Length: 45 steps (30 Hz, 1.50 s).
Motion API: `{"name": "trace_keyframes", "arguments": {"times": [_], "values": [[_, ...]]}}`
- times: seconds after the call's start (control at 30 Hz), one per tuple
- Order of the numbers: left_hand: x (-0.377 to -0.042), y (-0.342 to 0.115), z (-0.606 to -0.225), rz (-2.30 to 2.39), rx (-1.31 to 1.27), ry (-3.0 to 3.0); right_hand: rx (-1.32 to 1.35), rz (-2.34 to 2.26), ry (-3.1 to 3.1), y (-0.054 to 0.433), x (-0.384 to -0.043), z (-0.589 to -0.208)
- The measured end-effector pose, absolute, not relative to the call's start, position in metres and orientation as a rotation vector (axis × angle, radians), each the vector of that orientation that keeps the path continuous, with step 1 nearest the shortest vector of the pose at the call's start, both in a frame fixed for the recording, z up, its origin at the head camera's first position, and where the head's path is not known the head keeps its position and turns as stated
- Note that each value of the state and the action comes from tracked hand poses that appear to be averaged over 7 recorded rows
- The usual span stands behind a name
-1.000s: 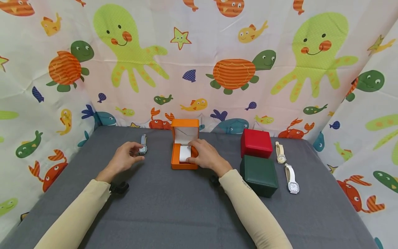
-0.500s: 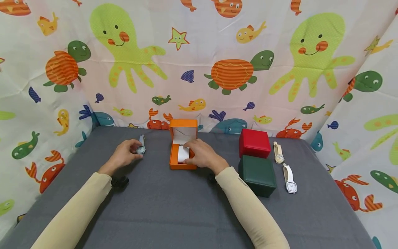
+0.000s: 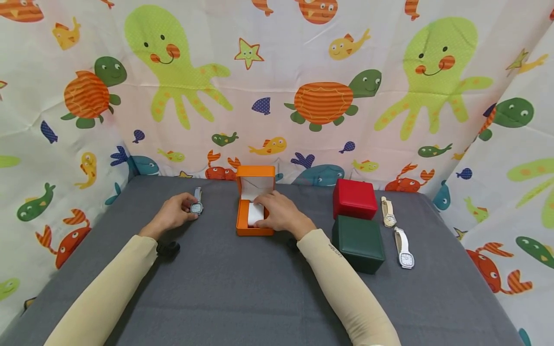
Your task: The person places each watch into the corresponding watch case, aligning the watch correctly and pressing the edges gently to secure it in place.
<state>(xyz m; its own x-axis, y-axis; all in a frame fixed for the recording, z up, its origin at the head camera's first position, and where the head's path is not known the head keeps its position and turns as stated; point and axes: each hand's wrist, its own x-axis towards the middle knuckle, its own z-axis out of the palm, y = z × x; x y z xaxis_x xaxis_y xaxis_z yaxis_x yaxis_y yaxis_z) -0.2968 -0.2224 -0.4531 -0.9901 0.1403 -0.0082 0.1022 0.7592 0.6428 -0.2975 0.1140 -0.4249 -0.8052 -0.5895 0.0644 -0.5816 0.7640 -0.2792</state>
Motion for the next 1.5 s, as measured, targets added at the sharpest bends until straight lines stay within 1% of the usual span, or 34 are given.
{"name": "trace_keyframes", "arguments": {"times": [0.23,0.5,0.63,0.87,1.13,1.33,1.5], "values": [[-0.296,-0.219,-0.456,1.073,0.217,2.925,-1.035,-0.461,2.909,0.116,-0.298,-0.428],[-0.29,-0.215,-0.454,1.11,0.246,2.924,-1.047,-0.598,2.888,0.12,-0.297,-0.433],[-0.287,-0.213,-0.453,1.137,0.235,2.911,-1.034,-0.644,2.868,0.122,-0.296,-0.432],[-0.282,-0.208,-0.453,1.18,0.289,2.91,-1.017,-0.781,2.802,0.123,-0.289,-0.426],[-0.274,-0.194,-0.446,1.223,0.364,2.912,-1.124,-0.638,2.796,0.118,-0.289,-0.422],[-0.268,-0.18,-0.443,1.257,0.417,2.886,-1.098,-0.584,2.802,0.12,-0.295,-0.424],[-0.262,-0.171,-0.435,1.287,0.426,2.877,-1.021,-0.535,2.787,0.119,-0.3,-0.422]]}}
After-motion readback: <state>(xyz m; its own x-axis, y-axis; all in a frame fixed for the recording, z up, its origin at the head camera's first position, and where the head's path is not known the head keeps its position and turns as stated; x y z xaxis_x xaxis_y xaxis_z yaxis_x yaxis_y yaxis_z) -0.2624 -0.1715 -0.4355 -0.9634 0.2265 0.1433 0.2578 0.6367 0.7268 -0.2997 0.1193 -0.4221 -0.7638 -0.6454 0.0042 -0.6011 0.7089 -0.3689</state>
